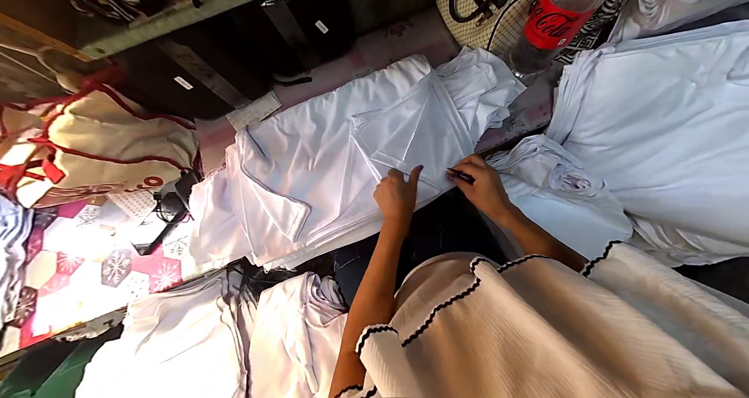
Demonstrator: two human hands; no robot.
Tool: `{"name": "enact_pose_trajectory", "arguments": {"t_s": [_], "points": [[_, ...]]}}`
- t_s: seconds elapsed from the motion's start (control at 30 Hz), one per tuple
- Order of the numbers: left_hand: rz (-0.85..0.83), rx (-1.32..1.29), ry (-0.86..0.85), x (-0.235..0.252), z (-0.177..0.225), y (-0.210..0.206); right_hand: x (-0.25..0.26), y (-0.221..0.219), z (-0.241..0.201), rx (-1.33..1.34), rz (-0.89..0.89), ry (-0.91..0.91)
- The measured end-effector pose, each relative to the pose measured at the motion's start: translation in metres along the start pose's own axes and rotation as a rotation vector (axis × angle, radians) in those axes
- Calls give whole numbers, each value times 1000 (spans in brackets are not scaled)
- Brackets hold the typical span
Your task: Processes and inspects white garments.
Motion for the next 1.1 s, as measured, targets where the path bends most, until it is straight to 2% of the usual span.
{"name": "enact_pose_trajectory", "arguments": {"t_s": [0.07,0.13,0.23,0.27,0.33,0.43,0.5,0.57,0.6,0.67,0.77,0.93,1.0,1.1], "points": [[5,14,-55,13,3,-12,-3,6,11,-21,47,1],[137,-187,-147,31,-6,-6,-7,11,24,-43,46,-1],[560,-487,-190,66,-25,50,-13,11,42,-159,-24,-5],[645,-555,-209,72,-32,72,-15,7,49,-186,-20,0],[711,-618,-263,69,-33,101,-16,2,59,-182,51,26],[519,-523,-444,29,-11,93,-3,3,51,-132,51,56],[279,-438,-610,2,5,53,9,9,36,-141,-45,119],[68,-344,-701,-9,8,5,15,10,26,-247,-188,170],[1,-285,-717,-10,6,-16,15,7,28,-306,-220,183],[-53,-148,-722,-9,3,-44,12,2,42,-338,-175,218],[6,-50,-741,-9,6,-50,16,15,35,-229,-98,205],[251,-221,-755,-9,16,-19,24,28,-23,-163,132,296],[352,-219,-640,-2,3,-2,25,16,-31,-180,122,304],[365,-191,-275,20,-46,25,18,5,-28,-115,37,215]]}}
Point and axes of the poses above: each hand's wrist, its own x-axis towards the middle knuckle, its own y-axis out of the back of the hand, z = x × y, the point moved 2 cm from there along x, towards the middle knuckle, and after that the axes turned 9 degrees about z, right-handed, at the moved point
